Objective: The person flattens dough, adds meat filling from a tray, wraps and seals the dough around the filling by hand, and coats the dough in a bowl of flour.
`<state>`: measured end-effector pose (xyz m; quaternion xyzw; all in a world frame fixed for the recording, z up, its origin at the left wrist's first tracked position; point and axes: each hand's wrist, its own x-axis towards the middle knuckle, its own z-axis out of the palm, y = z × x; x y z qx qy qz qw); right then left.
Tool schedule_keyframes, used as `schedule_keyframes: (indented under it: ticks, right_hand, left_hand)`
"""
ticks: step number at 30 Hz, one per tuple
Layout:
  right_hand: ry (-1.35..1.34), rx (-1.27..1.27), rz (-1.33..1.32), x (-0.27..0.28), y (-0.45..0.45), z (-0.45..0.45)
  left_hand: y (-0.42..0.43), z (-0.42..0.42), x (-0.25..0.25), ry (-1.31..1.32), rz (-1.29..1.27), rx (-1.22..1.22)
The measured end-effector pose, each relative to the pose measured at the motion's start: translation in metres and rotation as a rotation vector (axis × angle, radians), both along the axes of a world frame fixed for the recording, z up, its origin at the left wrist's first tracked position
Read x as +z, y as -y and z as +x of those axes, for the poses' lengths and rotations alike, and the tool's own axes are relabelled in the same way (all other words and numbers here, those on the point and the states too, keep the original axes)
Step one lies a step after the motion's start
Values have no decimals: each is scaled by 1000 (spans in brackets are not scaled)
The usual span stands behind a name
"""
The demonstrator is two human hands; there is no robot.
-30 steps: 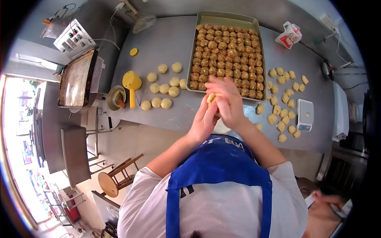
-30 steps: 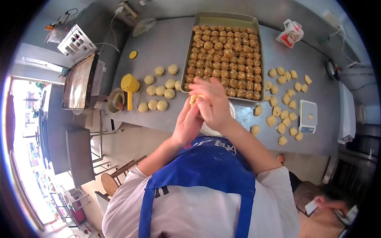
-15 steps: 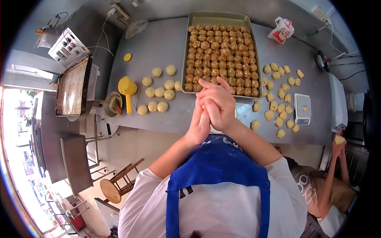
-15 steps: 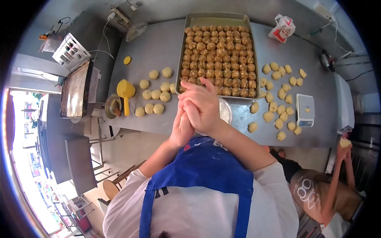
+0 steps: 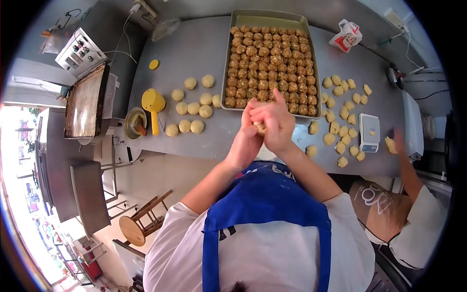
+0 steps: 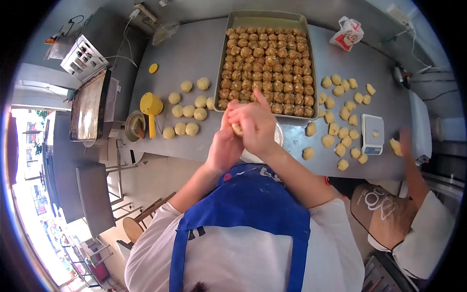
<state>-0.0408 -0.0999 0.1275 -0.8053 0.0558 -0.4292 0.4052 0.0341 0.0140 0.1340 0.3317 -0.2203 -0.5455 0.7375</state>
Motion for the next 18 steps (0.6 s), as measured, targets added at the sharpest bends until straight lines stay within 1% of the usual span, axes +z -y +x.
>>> schedule_keyframes:
  ticks: [1,2,3,4,5,6,7,8,9,10,11,12,13,14,15,16,17,18]
  right_hand:
    - [-3,3,-2,7,-3,-2]
    - [13,-54,76,17,-8,-4]
    - [28,-108,152,28,-14,2]
    - [182,-169,151,23,-22,16]
    - [178,-161,154,22,-16,11]
    - [98,-5,203,20,-2,1]
    - [20,146,248,18,7,-4]
    - [-27,87,21,13,6,0]
    - [-28,87,20,10,5,0]
    - [-14,96,4,9,5,-1]
    - [1,104,-12,6,5,-2]
    - [14,158,-13,-8,9,-3]
    - [8,164,-5,-7,-4,1]
    - [-4,20,-25,-4,-21,11]
    - [-12,-124,-48,-1,-29,20]
    - [-209,12,-60,-3,-23,11]
    - [-215,19,-52,-8,-19,10]
    - [-249,28,-200,-14,-10,16]
  left_hand:
    - [2,-3,4,-127,-81,62]
    - [2,1,3,14,-138,-18]
    - [2,3,3,13,-144,-7]
    - [0,6,3,72,-86,32]
    - [-5,9,2,128,-20,67]
    - [-6,19,-3,175,-68,-17]
    - [-6,19,-8,176,-66,-20]
    - [-7,16,-14,92,-19,-81]
    - [-6,14,-17,9,27,-141]
    - [-5,15,-19,105,56,-113]
    - [-1,19,-21,106,55,-115]
    - [4,25,-19,-233,57,-114]
    - [4,30,-18,-574,61,-105]
    - [1,40,-13,-623,56,-186]
    - [5,46,-8,-619,51,-180]
    - [5,49,-5,-623,172,-57]
    - [5,52,-4,-627,294,67]
    - [9,55,-29,-635,352,123]
